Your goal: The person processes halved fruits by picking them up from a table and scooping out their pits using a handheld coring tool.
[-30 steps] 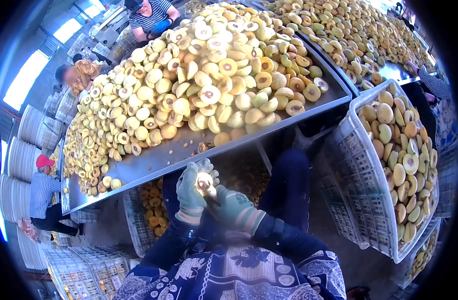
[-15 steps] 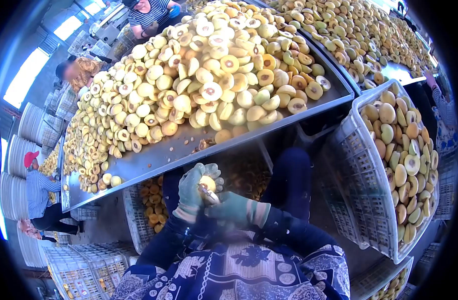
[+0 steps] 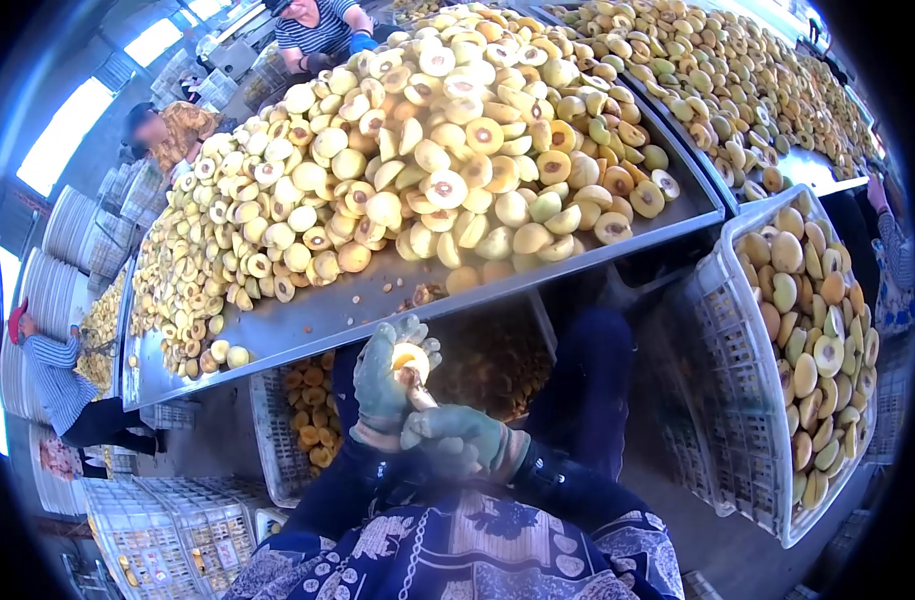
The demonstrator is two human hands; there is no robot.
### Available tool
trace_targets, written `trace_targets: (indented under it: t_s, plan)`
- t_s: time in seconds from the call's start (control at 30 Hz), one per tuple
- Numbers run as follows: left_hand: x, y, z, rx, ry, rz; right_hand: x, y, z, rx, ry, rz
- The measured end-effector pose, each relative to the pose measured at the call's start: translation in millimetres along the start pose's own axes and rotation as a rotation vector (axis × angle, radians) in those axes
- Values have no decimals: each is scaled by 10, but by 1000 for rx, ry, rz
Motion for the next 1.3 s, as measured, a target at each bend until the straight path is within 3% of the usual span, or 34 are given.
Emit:
trace_targets:
  t_s: [0.07, 0.13, 0.2, 0.27, 0.3, 0.4, 0.43, 0.5, 0.57, 0.6, 0.67, 0.7, 0.77, 0.9, 1.0, 1.03, 1.13, 1.23, 1.3]
  plan:
    - [-90, -217, -102, 20, 96, -34, 10, 21, -4, -21, 12, 93]
    - [-327, -641, -270, -144, 174, 30, 116, 13, 48, -36, -5, 206]
    - [-648, -1137, -372, -319, 210, -99, 258, -210, 23, -351, -97, 406]
    - [-721, -2035, -690, -282, 158, -522, 393, -526, 13, -582, -165, 436]
    - [-992, -1966, -678, -274, 324, -1059, 454, -647, 19, -683, -199, 391]
    - [-1301, -1565, -758, -324, 498, -1572, 708, -737, -90, -709, -268, 582]
    - [-1270, -1490, -915, -258, 633, -1460, 736, -767, -116, -806, -257, 508]
    - [-1110, -1265, -1299, -78, 669, -1530, 806, -794, -187, -806, -308, 571]
    - [-912, -1002, -1695, -3, 785, -1761, 835, -882, -180, -796, -327, 666]
    - [-873, -837, -1821, 92, 542, -1861, 851, -930, -169, -783, -318, 732]
    - [-641, -723, -2087, 81, 588, -2186, 790, -829, -102, -861, -336, 546]
    - [-579, -720, -2166, 62, 504, -2189, 750, -707, -88, -799, -299, 362]
    - [-641, -600, -2141, 29, 333, -2202, 735, -903, -67, -810, -315, 367]
    - [-575, -571, -2143, 124, 245, -2180, 688, -739, -169, -911, -324, 393]
    - [-395, -696, -2003, 142, 249, -2004, 738, -501, -201, -844, -277, 717]
    - [-475, -616, -1907, 174, 131, -1897, 740, -466, -205, -839, -279, 767]
    - [-379, -838, -1829, 100, 389, -1551, 715, -405, -244, -855, -357, 664]
    - [-325, -859, -1639, 168, 78, -795, 721, -172, -312, -741, -443, 560]
    - [-297, -724, -1383, 292, -119, -307, 770, -20, -347, -781, -470, 800]
Point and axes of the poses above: each hand's wrist, its own z-axis away from the middle knuckle, its own y-axis out of the palm, x = y × z, the point moved 6 cm from there along -z, towards the middle knuckle, and after that the axes turned 5 degrees about -z, right-handed, at the moved point
